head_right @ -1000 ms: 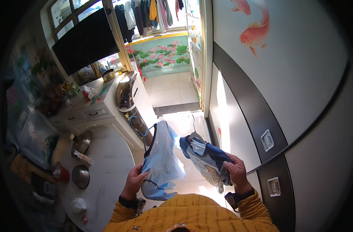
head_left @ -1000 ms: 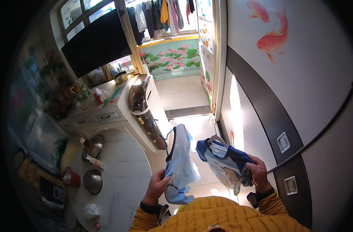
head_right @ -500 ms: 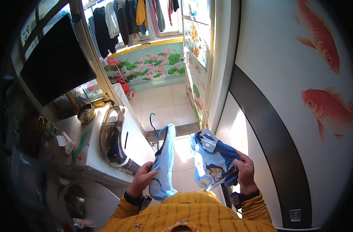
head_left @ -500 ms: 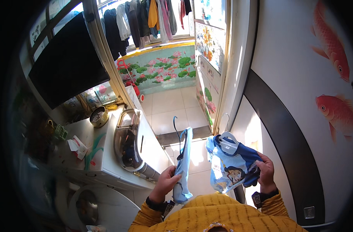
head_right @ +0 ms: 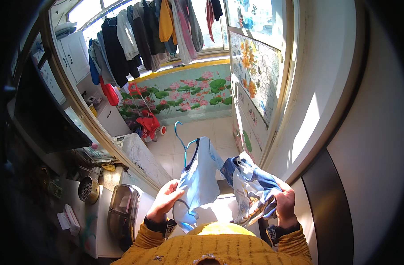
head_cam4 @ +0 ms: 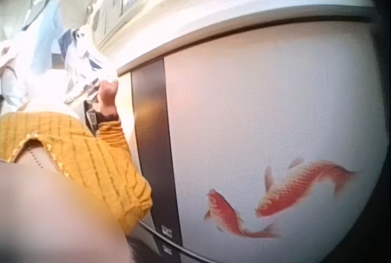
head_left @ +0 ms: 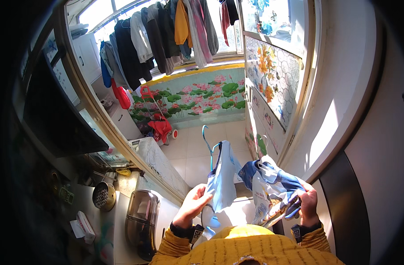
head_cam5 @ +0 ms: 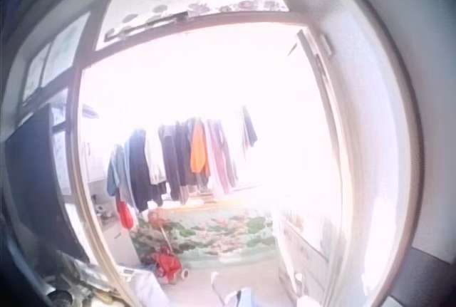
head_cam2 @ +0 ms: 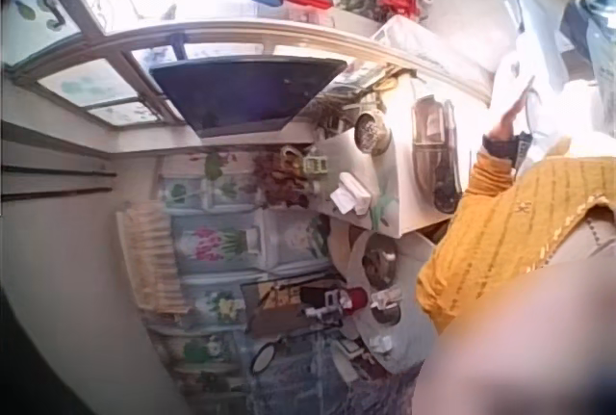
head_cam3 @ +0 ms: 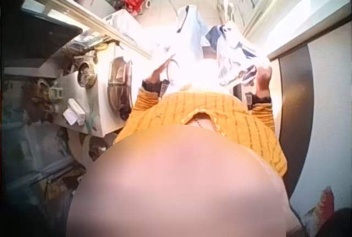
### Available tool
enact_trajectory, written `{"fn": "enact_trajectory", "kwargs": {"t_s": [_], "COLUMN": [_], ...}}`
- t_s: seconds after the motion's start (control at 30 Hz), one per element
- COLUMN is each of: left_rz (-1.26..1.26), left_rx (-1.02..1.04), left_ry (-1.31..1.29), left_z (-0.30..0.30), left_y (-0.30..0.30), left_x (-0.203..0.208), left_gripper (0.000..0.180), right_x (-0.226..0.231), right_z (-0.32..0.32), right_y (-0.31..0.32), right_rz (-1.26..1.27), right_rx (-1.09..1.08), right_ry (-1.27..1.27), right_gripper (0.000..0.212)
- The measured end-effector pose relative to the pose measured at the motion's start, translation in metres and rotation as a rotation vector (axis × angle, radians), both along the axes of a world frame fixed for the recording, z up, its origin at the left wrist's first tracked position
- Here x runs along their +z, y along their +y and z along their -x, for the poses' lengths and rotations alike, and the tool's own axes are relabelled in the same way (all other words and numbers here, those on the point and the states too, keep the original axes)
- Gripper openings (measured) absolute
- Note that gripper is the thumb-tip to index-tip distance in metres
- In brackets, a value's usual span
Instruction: The person hangs a blue shirt on a hanger and places it on a clothes rack. They then pick up a white cloth, walk to the balcony, and place it on a pile of laundry. Finally, they place a pair of shoes on the balcony ledge.
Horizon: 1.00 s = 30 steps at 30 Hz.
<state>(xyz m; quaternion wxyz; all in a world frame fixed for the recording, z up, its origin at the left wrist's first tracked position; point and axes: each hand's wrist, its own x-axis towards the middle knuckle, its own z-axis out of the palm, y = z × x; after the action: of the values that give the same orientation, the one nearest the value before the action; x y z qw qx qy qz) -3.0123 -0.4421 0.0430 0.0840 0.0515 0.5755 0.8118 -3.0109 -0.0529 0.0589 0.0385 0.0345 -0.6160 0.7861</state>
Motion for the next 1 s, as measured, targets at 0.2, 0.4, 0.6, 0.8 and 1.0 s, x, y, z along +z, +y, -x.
{"fn": "enact_trajectory", "kwargs": {"t_s": [0.2,0.4,0.6,0.8,1.0], "left_rz": [-0.004,-0.014,0.127,0.18,0.283], "left_rx": [0.021,0.026,-0.151,-0.27,-0.19], "left_ry": [0.037,0.088,0.086,0.276,0.436], "left_z": [0.109,0.238,0.4,0.56,0.703], "left_y": [-0.025,-0.048,-0.092,-0.113,-0.1], "left_x": [0.021,0.017,0.043,0.112,0.202], "left_gripper": [0.023,0.026,0.038,0.042,0.029], "right_x": [0.028,0.037,0.067,0.122,0.17], "right_z": [0.147,0.261,0.381,0.504,0.602], "right_y": [-0.039,-0.07,-0.113,-0.167,-0.199], "right_rz": [0.047,-0.03,0.012,-0.015,-0.021], "right_rx": [-0.009,-0.107,-0.148,-0.301,-0.304], "right_ry": [0.085,0.156,0.327,0.401,0.624], "right_gripper": [0.045,0.044,0.044,0.042,0.043]}}
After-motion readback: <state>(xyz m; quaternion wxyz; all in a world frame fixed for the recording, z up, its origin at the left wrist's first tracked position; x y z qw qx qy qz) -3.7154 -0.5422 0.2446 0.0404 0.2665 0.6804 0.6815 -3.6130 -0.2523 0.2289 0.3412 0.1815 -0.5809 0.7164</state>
